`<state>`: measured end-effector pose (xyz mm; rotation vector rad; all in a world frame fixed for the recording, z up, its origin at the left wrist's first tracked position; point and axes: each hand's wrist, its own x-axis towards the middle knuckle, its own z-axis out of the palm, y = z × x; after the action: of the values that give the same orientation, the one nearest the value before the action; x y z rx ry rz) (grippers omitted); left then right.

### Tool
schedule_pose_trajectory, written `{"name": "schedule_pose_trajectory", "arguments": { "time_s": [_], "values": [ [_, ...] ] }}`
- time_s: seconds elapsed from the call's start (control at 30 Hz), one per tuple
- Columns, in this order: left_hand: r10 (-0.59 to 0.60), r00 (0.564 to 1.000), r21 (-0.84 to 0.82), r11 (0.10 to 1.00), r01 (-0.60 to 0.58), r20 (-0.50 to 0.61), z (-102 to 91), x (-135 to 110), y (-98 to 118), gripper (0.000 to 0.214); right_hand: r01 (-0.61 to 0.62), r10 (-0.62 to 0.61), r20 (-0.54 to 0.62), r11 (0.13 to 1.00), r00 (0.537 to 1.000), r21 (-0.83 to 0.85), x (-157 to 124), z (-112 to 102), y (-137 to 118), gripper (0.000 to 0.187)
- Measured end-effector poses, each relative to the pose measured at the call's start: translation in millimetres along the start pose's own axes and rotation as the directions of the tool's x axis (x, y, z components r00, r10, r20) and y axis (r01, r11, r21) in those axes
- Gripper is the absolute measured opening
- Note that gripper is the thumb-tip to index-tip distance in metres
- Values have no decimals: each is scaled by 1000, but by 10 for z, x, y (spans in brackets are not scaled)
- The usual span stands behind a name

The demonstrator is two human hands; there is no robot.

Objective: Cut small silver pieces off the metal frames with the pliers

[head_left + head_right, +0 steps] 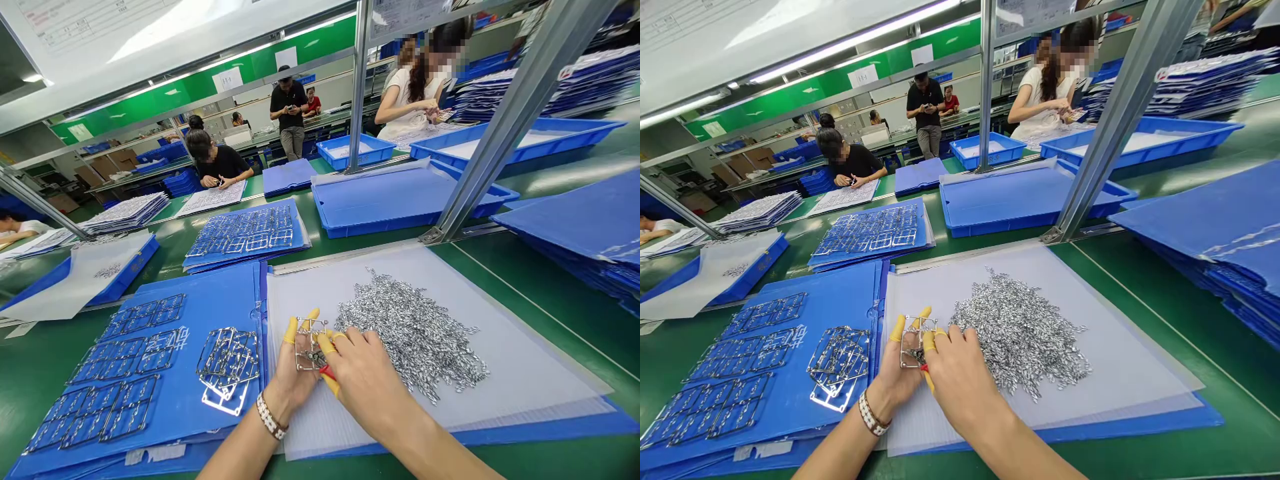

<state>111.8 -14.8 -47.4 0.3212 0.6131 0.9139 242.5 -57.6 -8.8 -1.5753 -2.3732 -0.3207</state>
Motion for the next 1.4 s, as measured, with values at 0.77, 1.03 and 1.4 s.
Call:
{"name": "schedule_pose_trajectory", "arguments": {
  "time_s": [0.77,1.03,1.4],
  "values": [
    [-75,997,36,997,75,-1,9,-1,-24,60,-110,110,48,994,993,-1,117,-18,161,25],
    [-70,997,61,996,72,-33,19,-10,-36,57,-101,100,122,995,988,6,166,-4,132,23],
    [-85,996,117,989,85,-8,-10,3,-30,60,-113,112,102,994,988,4,101,14,196,22]
  ]
}}
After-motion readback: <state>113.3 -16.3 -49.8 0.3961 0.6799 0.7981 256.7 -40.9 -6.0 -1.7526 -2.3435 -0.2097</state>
